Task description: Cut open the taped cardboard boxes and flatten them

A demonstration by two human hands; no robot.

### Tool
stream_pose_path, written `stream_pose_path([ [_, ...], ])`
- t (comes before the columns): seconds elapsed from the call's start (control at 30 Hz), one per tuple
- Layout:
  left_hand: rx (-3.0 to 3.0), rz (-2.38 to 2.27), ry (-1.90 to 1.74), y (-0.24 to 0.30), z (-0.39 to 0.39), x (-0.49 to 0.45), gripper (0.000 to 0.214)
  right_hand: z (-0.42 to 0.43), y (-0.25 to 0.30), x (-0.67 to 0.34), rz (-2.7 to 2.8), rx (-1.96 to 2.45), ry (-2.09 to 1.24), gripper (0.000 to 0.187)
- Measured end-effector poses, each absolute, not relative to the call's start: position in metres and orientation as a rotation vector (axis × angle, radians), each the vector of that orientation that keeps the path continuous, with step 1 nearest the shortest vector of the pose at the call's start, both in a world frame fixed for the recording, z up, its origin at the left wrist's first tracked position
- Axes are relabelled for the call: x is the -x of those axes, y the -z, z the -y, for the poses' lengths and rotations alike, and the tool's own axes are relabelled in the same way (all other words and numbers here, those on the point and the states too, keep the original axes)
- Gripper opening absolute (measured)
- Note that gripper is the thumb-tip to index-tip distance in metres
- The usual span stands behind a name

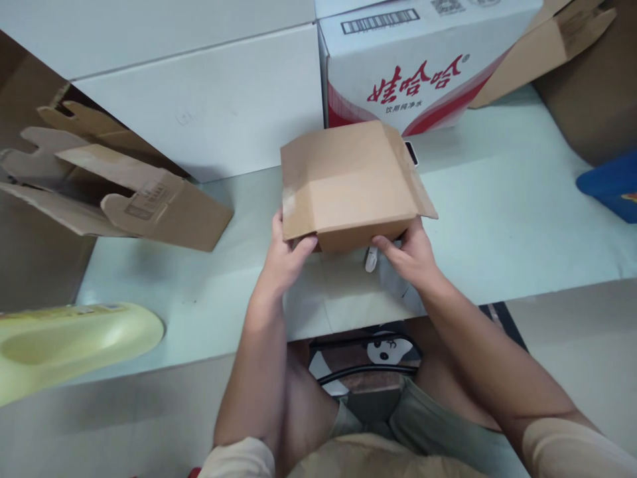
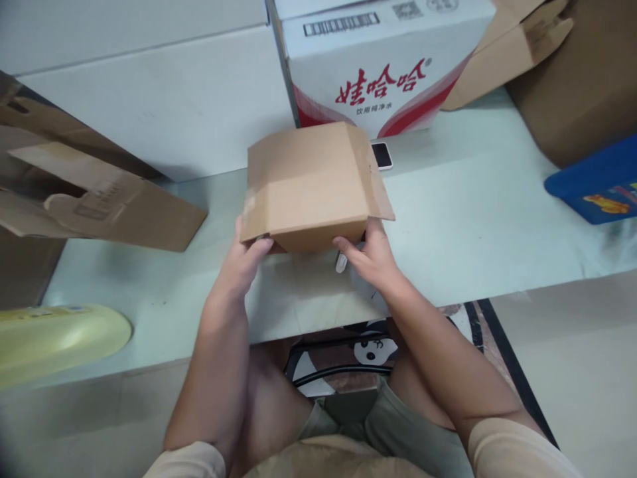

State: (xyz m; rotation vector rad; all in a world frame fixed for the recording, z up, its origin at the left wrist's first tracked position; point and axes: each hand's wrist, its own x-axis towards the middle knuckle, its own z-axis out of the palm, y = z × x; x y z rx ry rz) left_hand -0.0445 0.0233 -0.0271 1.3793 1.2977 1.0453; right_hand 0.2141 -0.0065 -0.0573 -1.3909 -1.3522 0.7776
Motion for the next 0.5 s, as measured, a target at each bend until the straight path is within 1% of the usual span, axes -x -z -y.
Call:
stream_pose_path([
  [0.03, -1.362, -1.286, -1.059, 0.027, -0.024, 0.045, 0.067, 0.006, 0.056, -0.214, 1.345, 1.388, -0.777, 0.060],
  [0.1, -1.345, -1.292, -1.122, 0.026, -0.024, 0.047, 0.065, 0.006, 0.053, -0.213, 1.325, 1.387, -0.770, 0.059],
  [0.2, -1.374, -1.291, -1.172, 0.019, -0.024, 0.047, 0.053, 0.005, 0.049, -0.213, 1.290, 1.416, -0.745, 0.059],
  [0.23, -1.382, -1.274, -1.155, 0.015, -0.023, 0.046, 0.052, 0.004, 0.049, -0.213, 1.274, 1.425, -0.735, 0.060],
  [0.37, -1.359, -1.208, -1.069, 0.003, -0.019, 0.039, 0.060, 0.002, 0.050, -0.215, 1.185, 1.457, -0.716, 0.070],
  [0.43, -1.350, -1.214, -1.076, 0.001, -0.018, 0.037, 0.060, 0.001, 0.051, -0.215, 1.149, 1.476, -0.728, 0.075],
  [0.5, -1.355, -1.235, -1.119, 0.001, -0.019, 0.036, 0.058, 0.001, 0.051, -0.214, 1.118, 1.463, -0.725, 0.075],
])
